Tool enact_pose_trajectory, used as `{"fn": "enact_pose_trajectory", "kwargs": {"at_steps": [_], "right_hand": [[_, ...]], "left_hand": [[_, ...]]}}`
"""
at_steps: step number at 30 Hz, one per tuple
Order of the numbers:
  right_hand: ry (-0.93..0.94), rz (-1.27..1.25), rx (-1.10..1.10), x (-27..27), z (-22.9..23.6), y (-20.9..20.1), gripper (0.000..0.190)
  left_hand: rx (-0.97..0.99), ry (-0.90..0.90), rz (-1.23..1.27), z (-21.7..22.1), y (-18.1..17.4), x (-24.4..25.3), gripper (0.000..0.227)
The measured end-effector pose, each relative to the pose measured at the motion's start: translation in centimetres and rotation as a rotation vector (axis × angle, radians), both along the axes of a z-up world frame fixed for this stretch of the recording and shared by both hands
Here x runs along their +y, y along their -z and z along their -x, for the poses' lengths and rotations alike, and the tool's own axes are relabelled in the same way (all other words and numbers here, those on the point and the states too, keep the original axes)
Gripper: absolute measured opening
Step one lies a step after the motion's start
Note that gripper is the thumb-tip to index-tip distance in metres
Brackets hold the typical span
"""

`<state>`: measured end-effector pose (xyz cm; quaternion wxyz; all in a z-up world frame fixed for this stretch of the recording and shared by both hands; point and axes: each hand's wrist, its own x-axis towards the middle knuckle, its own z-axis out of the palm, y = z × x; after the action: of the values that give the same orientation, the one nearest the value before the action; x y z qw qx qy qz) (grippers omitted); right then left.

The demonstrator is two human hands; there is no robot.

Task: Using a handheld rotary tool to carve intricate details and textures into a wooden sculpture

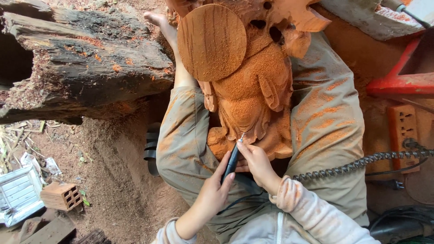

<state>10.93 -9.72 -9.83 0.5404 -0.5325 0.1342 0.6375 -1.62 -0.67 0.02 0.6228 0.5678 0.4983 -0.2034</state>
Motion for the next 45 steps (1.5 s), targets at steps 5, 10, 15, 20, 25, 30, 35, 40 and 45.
{"fn": "enact_pose_trajectory", "kwargs": {"at_steps": [5,10,15,20,25,30,35,40,45], "right_hand": [[-0.069,-0.004,-0.08,-1.5,0.3,0.6,0.036],[-0.061,0.021,-0.096,-2.0,0.5,0.6,0.036],[-0.407,0.086,-0.525,-1.1,-1.6,-1.6,0.034],[-0.712,0.101,-0.828,-2.8,-5.1,-1.4,0.024],[-1.013,0.23,-0.945,-2.1,-8.0,-3.2,0.027],[-1.247,-0.241,-1.443,-1.2,-9.6,-1.8,0.019],[-1.331,-0.266,-1.661,0.9,-9.6,-2.0,0.023],[-1.405,-0.197,-1.704,2.9,-9.4,-2.4,0.029],[-1.492,-0.119,-1.79,3.9,-9.1,-2.2,0.039]], "left_hand": [[-0.085,-0.096,0.089,1.2,2.2,-2.4,0.067],[-0.132,-0.193,0.121,1.5,3.1,-3.5,0.065],[-0.204,-0.119,0.06,0.4,2.7,-5.0,0.071],[-0.486,-0.323,0.085,-1.1,7.4,-10.2,0.057],[-0.592,-0.463,0.287,-4.1,8.3,-12.7,0.049],[-0.688,-0.73,0.796,-6.8,10.8,-13.5,0.075],[-0.758,-0.858,0.81,-8.9,12.9,-14.4,0.058],[-0.758,-0.87,0.838,-9.0,12.8,-12.4,0.044],[-0.806,-0.865,0.844,-8.9,12.7,-11.3,0.053]]}}
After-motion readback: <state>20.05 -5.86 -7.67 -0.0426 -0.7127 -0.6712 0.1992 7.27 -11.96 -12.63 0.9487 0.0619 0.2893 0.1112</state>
